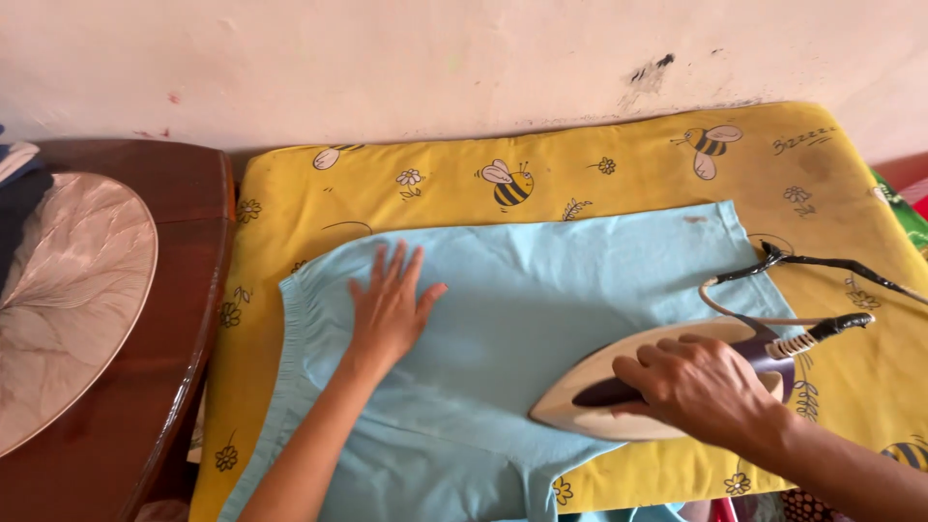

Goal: The person irons a light blue pair of shorts on a yellow ironing board, smoothing and folding them before placing them aside. Then, the person irons a light blue t-shirt with a cartoon graphic, smoothing the sleeves and body before folding it.

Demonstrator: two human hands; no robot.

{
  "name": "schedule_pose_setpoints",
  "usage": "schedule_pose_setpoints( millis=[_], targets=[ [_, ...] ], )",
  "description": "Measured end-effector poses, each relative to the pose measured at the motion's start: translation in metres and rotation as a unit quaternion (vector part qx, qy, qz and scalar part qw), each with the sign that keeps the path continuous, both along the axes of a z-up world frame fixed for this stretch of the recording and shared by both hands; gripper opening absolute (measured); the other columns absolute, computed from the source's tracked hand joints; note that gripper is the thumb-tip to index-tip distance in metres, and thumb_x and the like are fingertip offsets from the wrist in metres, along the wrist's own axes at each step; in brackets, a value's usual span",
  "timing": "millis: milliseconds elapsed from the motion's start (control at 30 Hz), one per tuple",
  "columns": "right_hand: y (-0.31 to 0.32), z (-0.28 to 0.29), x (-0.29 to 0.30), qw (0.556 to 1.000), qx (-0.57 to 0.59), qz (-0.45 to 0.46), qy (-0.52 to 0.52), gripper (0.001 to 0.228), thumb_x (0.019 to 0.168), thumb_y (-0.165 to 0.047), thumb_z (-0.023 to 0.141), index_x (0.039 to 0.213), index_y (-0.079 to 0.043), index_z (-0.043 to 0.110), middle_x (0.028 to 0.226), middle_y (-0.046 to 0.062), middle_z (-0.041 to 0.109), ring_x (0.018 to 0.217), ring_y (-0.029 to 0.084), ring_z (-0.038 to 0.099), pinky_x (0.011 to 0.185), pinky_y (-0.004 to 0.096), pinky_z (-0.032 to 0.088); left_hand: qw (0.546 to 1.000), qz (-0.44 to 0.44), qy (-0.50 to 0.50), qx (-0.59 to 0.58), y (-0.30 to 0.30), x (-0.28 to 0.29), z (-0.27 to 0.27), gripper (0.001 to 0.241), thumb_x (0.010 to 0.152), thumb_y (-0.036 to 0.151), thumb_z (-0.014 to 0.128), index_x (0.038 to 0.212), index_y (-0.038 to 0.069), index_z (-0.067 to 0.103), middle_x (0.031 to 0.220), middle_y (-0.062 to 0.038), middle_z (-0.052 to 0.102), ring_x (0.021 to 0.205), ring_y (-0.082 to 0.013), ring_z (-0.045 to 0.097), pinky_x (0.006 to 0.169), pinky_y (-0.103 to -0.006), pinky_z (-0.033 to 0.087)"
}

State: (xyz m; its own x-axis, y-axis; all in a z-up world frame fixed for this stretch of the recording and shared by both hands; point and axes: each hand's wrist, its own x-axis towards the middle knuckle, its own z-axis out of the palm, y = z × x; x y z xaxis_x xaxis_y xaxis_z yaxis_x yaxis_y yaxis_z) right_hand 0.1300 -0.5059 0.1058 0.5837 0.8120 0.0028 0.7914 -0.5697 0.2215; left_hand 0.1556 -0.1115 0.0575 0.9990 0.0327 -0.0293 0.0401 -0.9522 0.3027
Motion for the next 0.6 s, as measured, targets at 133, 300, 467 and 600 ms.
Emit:
schedule_pose_setpoints(
  millis=[133,300,467,600],
  targets=[
    [0.042,0.021,0.054,0.998,-0.024,-0.066,0.0,0.043,0.086,-0.071,0.057,0.098,-0.03,0.057,0.071,-0.004,0.064,0.071,0.019,0.072,0.066,0.036,0.058,0.993,0.075,0.068,0.053,0.003,0.002,0.023,0.065,0.108,0.051,0.03,0.164,0.018,0.023,0.175,-0.005,0.013,0.161,-0.0309,0.009,0.101,-0.0909,0.014],
    [0.135,-0.005,0.185,0.99,0.027,-0.13,-0.053,0.054,0.078,-0.074,0.069,0.102,-0.026,0.07,0.079,0.002,0.072,0.075,0.026,0.075,0.067,0.042,0.059,0.989,0.108,0.075,0.071,0.016,0.011,-0.01,0.07,0.104,0.064,0.021,0.165,0.028,0.013,0.175,0.004,0.006,0.161,-0.0222,0.004,0.105,-0.0893,0.012],
    [0.176,-0.018,0.239,0.986,0.044,-0.148,-0.056,0.065,0.061,-0.078,0.078,0.094,-0.022,0.074,0.082,0.005,0.071,0.083,0.028,0.074,0.07,0.044,0.058,0.987,0.111,0.072,0.091,0.017,0.011,-0.012,0.07,0.104,0.066,0.02,0.164,0.031,0.013,0.175,0.006,0.006,0.161,-0.0203,0.004,0.106,-0.088,0.013],
    [0.104,-0.039,0.17,0.975,0.156,-0.012,-0.158,0.068,0.051,-0.073,0.079,0.093,-0.02,0.073,0.081,0.008,0.062,0.079,0.03,0.069,0.074,0.046,0.056,0.99,0.103,0.054,0.078,0.02,0.01,-0.019,0.07,0.104,0.065,0.022,0.164,0.031,0.014,0.174,0.005,0.009,0.161,-0.0218,0.005,0.105,-0.0897,0.012]
  ],
)
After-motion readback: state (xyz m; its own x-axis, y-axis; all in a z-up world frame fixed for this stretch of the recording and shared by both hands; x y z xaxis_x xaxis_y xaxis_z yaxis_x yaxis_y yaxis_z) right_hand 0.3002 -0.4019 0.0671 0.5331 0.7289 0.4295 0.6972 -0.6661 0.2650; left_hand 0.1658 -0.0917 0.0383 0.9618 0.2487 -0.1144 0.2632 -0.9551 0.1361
